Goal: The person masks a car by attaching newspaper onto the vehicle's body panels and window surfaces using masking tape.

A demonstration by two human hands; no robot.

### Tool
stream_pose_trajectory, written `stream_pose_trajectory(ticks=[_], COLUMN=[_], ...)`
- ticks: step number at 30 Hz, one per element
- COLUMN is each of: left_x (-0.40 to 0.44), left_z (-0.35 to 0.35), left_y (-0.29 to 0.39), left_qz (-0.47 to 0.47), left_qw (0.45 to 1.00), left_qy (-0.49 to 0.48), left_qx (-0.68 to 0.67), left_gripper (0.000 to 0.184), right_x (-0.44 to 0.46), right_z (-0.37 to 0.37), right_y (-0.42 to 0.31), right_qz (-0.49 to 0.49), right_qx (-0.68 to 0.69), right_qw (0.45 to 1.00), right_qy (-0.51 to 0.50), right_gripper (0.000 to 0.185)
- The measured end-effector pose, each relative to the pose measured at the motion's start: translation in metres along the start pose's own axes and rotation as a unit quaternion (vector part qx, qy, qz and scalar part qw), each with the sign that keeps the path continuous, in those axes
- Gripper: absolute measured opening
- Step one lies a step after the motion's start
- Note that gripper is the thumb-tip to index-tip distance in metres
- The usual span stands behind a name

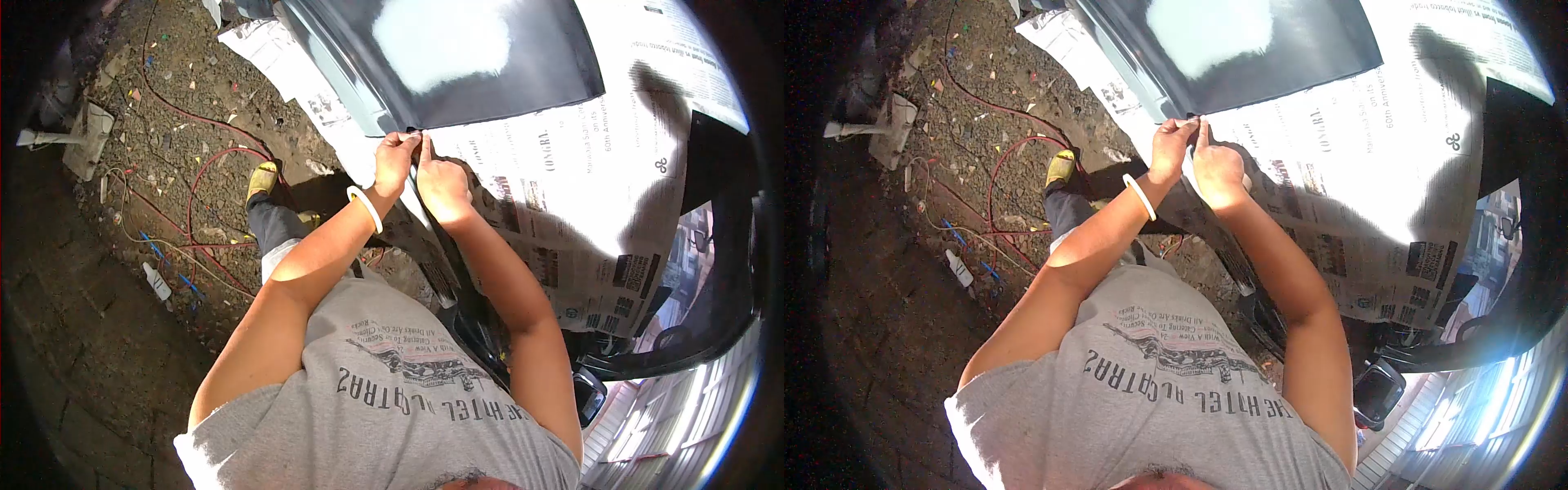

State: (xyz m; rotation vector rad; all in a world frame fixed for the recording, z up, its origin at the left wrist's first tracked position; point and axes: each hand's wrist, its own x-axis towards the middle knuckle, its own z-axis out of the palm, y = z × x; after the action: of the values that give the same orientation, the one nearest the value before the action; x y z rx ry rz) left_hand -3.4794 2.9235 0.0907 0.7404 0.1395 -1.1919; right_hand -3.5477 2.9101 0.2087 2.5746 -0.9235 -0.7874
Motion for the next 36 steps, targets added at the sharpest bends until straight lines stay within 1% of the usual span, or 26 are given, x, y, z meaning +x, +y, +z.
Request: stream_pose_trajectory(ticks=[2,4,7,10,13,16,19,22,26,28,30,32,33,35,36], left_x=[0.004,0.002,0.003,0.006,0.014,0.019,0.012,0.016,0.02,0.022,0.026,0.036,0.036,0.034,0.026], left_z=[-0.002,-0.003,-0.007,-0.007,-0.008,-0.005,-0.001,-0.007,-0.026,-0.028,-0.033,-0.043,-0.044,-0.05,-0.047], left_y=[-0.004,-0.005,-0.003,-0.002,-0.004,-0.014,-0.002,0.004,0.005,-0.002,-0.016,-0.04,-0.039,-0.036,-0.022], left_qz=[0.018,0.041,0.01,0.027,0.037,0.079,0.04,0.058,0.002,-0.023,-0.021,-0.035,-0.046,-0.054,-0.058], left_qw=[0.999,0.993,0.989,0.978,0.958,0.956,0.929,0.885,0.882,0.873,0.914,0.945,0.955,0.942,0.935], left_qy=[0.008,0.025,0.018,0.042,0.047,0.066,0.079,0.063,0.03,0.03,0.037,0.037,0.035,0.044,0.048], left_qx=[0.051,0.104,0.147,0.202,0.281,0.275,0.36,0.458,0.471,0.486,0.403,0.323,0.292,0.328,0.347], left_gripper=[0.009,0.01,0.011,0.016,0.019,0.034,0.037,0.043,0.044,0.042,0.04,0.038,0.035,0.036,0.036], right_x=[0.003,0.004,0.009,0.011,0.013,0.015,0.017,0.022,0.025,0.022,0.017,0.012,0.009,0.006,0.004], right_z=[0.017,0.017,0.017,0.021,0.018,0.017,0.018,0.022,0.026,0.009,-0.005,-0.011,-0.012,-0.014,-0.015], right_y=[-0.002,-0.004,-0.008,-0.011,-0.012,-0.013,-0.016,-0.015,-0.012,-0.013,-0.01,-0.004,-0.003,-0.004,-0.005], right_qz=[0.011,0.014,0.027,0.033,0.039,0.051,0.056,0.062,0.063,0.054,0.044,0.036,0.035,0.045,0.05], right_qx=[-0.009,-0.02,-0.018,-0.017,-0.017,-0.009,-0.019,-0.019,-0.012,-0.021,-0.021,-0.012,-0.011,-0.004,0.001], right_qw=[1.0,1.0,0.999,0.999,0.998,0.997,0.995,0.993,0.992,0.991,0.991,0.991,0.993,0.994,0.994], right_qy=[0.007,-0.008,-0.023,-0.029,-0.045,-0.061,-0.076,-0.096,-0.109,-0.12,-0.125,-0.126,-0.112,-0.099,-0.093], right_gripper=[0.073,0.074,0.075,0.075,0.076,0.075,0.075,0.076,0.076,0.074,0.073,0.072,0.072,0.073,0.074])
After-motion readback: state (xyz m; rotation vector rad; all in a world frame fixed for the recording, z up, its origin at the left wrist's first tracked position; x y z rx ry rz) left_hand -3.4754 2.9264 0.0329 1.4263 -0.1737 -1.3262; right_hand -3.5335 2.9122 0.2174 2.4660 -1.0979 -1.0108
